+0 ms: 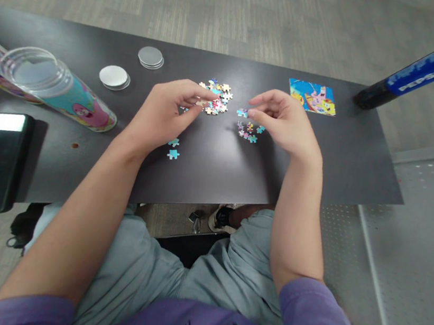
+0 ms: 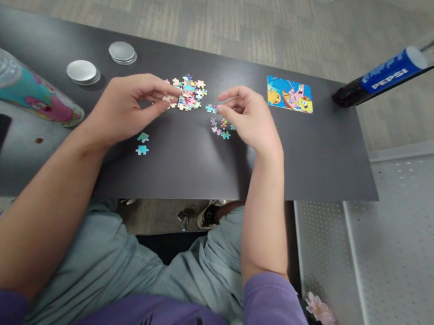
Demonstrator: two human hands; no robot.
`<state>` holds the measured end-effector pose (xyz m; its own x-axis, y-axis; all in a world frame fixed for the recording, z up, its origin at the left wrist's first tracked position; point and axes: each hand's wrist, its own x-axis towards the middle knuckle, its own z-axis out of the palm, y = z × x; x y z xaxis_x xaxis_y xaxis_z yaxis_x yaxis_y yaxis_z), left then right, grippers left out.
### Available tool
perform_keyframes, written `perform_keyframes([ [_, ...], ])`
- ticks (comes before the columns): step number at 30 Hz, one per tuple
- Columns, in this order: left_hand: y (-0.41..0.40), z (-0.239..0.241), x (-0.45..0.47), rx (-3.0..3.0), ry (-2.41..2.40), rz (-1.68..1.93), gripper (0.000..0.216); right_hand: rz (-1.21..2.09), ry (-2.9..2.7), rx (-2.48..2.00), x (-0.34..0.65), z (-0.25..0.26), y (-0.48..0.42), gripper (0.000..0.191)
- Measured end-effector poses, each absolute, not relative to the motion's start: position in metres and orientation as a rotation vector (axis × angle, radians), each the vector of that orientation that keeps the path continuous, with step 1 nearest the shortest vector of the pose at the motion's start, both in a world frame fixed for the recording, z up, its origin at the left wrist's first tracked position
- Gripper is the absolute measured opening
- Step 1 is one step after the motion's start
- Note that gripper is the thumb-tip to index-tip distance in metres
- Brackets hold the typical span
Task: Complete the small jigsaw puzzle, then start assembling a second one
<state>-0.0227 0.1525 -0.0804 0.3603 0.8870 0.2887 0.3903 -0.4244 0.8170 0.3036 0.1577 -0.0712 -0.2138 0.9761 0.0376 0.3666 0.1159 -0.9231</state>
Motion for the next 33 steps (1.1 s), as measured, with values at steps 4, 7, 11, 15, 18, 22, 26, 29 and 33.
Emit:
perform_keyframes([
  [4,0.154,-0.084,-0.025,1.97,1.073,1.033,0.043,0.977,-1.629,-1.482,0.329,-0.081,0.166,0.022],
  [7,0.155,-0.086,-0.026,1.864,1.122,1.021,0.043,0.924,-1.634,-1.548,0.345,-0.088,0.169,0.022],
  [11,0.154,-0.087,-0.024,1.806,1.157,1.009,0.033,0.89,-1.722,-1.596,0.351,-0.096,0.169,0.013],
  [15,0.152,-0.085,-0.023,1.842,1.219,1.007,0.025,0.889,-1.796,-1.602,0.347,-0.097,0.168,0.013],
  [18,0.151,-0.083,-0.023,1.884,1.181,1.02,0.022,0.894,-1.848,-1.557,0.345,-0.091,0.164,0.015],
  [22,0.149,-0.081,-0.021,1.89,1.096,1.08,0.018,0.885,-1.872,-1.471,0.327,-0.076,0.156,0.021],
  [26,0.146,-0.079,-0.016,1.845,1.041,1.067,0.035,0.964,-1.83,-1.351,0.29,-0.063,0.145,0.043],
  [29,0.144,-0.076,-0.012,1.812,1.054,1.019,0.049,1.051,-1.867,-1.284,0.264,-0.064,0.142,0.051],
  [33,0.141,-0.076,-0.009,1.809,1.012,1.033,0.053,1.115,-1.862,-1.244,0.253,-0.07,0.144,0.045],
])
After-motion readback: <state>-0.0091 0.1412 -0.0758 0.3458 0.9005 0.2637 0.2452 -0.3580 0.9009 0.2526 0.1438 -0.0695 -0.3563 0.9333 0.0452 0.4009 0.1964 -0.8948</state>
